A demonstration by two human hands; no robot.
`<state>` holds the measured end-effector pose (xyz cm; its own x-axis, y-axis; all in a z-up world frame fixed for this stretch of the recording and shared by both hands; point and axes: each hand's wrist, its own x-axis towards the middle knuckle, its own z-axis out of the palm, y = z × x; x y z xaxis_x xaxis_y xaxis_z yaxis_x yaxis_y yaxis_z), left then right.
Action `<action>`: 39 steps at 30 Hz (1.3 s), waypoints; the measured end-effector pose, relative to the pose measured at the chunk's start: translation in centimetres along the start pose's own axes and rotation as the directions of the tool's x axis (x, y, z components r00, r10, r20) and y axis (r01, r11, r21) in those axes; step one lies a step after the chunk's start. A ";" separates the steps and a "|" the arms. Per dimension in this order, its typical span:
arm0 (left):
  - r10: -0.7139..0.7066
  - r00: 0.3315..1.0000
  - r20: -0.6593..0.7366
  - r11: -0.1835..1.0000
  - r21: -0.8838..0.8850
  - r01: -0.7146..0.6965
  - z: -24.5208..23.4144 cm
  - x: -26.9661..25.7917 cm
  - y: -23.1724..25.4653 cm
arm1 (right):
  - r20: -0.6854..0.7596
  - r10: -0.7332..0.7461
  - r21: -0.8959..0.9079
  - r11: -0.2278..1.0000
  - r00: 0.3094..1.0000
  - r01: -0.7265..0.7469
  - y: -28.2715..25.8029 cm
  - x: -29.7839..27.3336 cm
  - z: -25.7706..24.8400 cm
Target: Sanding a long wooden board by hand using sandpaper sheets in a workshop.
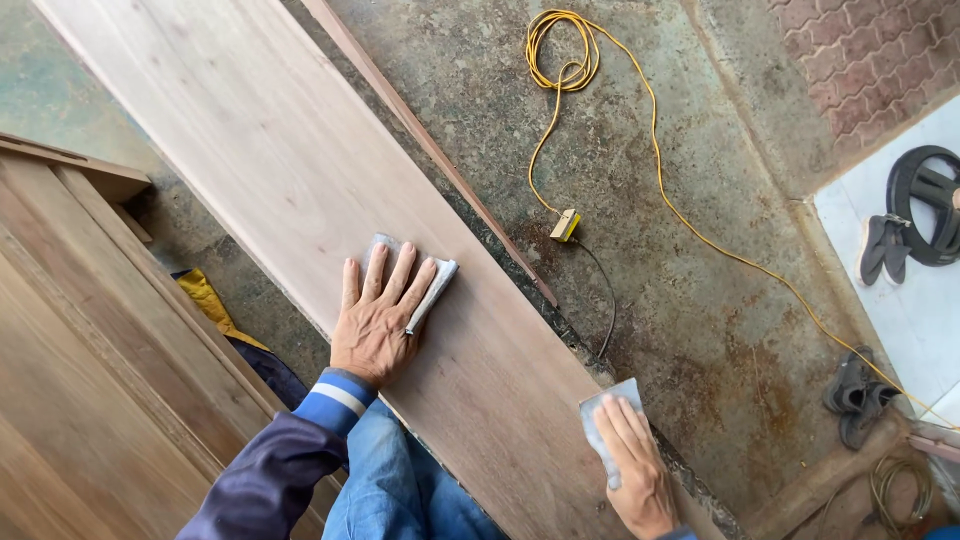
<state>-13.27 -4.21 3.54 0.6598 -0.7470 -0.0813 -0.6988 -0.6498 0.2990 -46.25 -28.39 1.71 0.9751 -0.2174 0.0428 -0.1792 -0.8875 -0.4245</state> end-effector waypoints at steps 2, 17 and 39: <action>0.000 1.000 0.027 1.000 0.007 0.000 0.0 -0.2 0.0 | 0.014 0.073 -0.063 0.995 0.997 -0.072 0.3 0.2 2.0; 0.144 0.986 -0.081 0.990 0.011 -0.143 2.8 -0.4 -1.8 | -0.440 0.410 0.127 0.909 0.799 -0.397 -2.7 -11.6 -2.1; 0.232 0.971 -0.048 0.973 -0.005 -0.233 3.3 0.8 -1.3 | -0.567 0.670 0.021 0.593 0.479 -0.805 -5.1 -5.6 5.7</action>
<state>-12.81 -4.42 -0.01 0.4919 -0.8699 0.0360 -0.8319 -0.4575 0.3140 -50.00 -20.35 -1.57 0.2732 -0.9293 0.2486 -0.8882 -0.3429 -0.3057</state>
